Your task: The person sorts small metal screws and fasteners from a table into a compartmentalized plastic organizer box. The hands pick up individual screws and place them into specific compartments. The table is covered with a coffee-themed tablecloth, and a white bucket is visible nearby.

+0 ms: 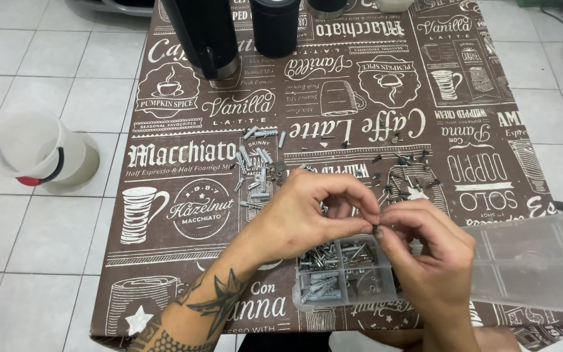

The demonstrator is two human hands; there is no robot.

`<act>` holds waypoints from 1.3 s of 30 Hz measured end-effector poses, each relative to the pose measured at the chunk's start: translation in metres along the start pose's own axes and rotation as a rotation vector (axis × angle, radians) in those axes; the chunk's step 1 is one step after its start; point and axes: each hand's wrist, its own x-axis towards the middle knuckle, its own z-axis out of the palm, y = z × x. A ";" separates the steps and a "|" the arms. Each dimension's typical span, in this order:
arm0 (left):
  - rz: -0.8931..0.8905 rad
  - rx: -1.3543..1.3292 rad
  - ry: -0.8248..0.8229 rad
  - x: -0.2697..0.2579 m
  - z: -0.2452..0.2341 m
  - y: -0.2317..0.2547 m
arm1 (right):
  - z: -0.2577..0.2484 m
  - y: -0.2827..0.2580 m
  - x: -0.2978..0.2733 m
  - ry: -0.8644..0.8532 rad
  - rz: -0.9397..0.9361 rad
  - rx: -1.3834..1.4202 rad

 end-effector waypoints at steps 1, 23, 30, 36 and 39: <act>0.000 -0.001 0.001 0.000 0.000 -0.001 | 0.000 -0.001 0.000 -0.001 0.000 0.000; -0.153 0.223 0.452 0.011 -0.046 -0.021 | 0.019 0.013 -0.014 -0.430 -0.238 -0.207; -0.081 1.138 0.084 0.013 -0.037 -0.068 | 0.009 0.016 -0.012 -0.376 -0.157 -0.170; -0.036 1.160 0.107 0.013 -0.032 -0.072 | 0.007 0.013 -0.009 -0.350 -0.154 -0.155; -0.049 1.139 0.041 0.012 -0.029 -0.066 | 0.005 0.016 -0.010 -0.348 -0.108 -0.174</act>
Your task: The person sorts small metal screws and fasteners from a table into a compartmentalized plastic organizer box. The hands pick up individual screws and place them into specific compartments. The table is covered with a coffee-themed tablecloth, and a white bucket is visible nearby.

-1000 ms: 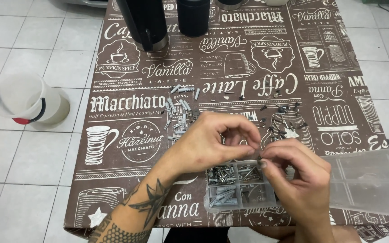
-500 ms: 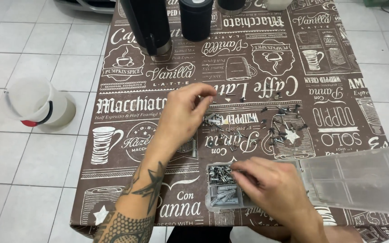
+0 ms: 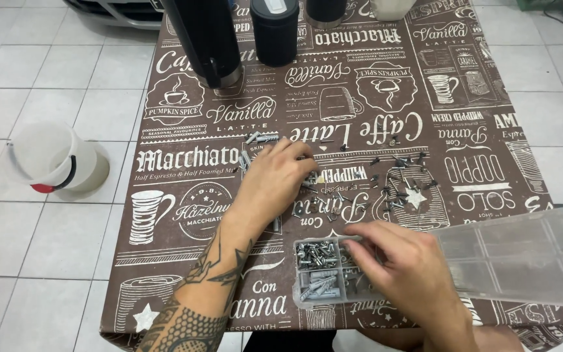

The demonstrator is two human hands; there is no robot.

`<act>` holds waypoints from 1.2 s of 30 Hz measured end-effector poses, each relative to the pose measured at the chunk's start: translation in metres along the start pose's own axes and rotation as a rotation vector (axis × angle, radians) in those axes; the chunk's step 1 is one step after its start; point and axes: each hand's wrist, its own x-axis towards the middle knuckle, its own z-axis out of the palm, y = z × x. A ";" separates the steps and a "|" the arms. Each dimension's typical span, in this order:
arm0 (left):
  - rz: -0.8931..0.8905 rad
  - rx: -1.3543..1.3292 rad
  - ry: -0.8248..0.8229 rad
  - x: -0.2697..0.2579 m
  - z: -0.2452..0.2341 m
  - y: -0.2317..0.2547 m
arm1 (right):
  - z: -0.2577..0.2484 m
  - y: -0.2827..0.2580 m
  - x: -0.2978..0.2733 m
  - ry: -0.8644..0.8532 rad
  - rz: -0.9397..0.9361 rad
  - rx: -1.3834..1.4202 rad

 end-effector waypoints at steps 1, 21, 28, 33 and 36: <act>0.001 0.000 0.000 0.000 0.002 -0.001 | -0.001 0.000 0.001 0.001 0.000 -0.001; -0.212 -1.176 -0.253 -0.007 -0.053 0.064 | -0.008 -0.008 0.009 0.414 0.075 0.073; -0.252 -1.285 -0.338 -0.007 -0.049 0.055 | -0.008 -0.010 0.009 0.410 -0.045 0.052; -0.143 -1.338 -0.259 -0.007 -0.045 0.041 | -0.011 -0.011 0.006 0.271 -0.001 0.011; -0.149 -1.228 -0.136 -0.006 -0.036 0.032 | -0.003 -0.012 0.000 0.072 -0.008 0.005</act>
